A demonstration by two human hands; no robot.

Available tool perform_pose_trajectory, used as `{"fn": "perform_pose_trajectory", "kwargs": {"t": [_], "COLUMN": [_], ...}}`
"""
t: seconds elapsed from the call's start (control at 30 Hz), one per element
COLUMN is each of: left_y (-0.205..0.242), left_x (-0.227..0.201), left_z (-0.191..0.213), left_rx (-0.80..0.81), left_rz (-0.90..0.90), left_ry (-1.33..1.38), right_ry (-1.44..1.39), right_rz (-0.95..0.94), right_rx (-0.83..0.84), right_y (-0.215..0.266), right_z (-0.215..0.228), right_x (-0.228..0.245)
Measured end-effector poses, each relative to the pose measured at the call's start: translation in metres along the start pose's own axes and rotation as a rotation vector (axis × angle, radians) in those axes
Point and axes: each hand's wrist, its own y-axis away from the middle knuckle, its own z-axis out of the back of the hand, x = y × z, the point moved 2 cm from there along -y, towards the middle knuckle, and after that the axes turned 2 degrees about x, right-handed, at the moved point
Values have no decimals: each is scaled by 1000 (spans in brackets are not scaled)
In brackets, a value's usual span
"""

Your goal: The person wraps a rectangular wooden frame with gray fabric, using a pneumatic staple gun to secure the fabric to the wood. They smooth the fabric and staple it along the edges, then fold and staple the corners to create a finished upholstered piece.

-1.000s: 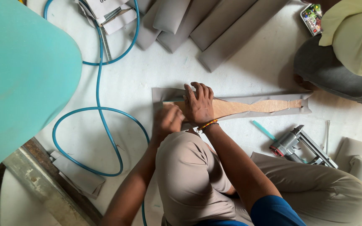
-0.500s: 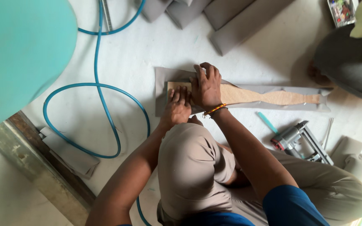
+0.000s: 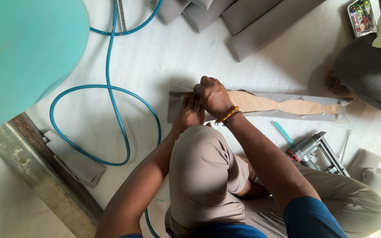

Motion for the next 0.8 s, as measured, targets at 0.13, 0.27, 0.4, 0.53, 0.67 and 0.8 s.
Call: {"fn": "perform_pose_trajectory", "kwargs": {"t": [0.13,0.27,0.4,0.53,0.67,0.8], "left_y": [7,4,9,0,-6,-9], "left_x": [2,4,-1,-1,2,7], "left_z": [-8,8,30,50,51,46], "left_rx": [-34,-194,110,20,18,189], "left_rz": [-36,-38,246,352,278,337], "left_ry": [-11,65,164,126,111,145], "right_ry": [-196,-135,-137,-126,-77,-187], "right_rz": [-77,20,81,100,189,139], "right_rx": [-154,-171,-217,-139,-210,-252], "right_y": [15,16,31,35,41,46], "right_z": [-4,4,10,11,16,22], "right_x": [10,13,20,21,26,29]}}
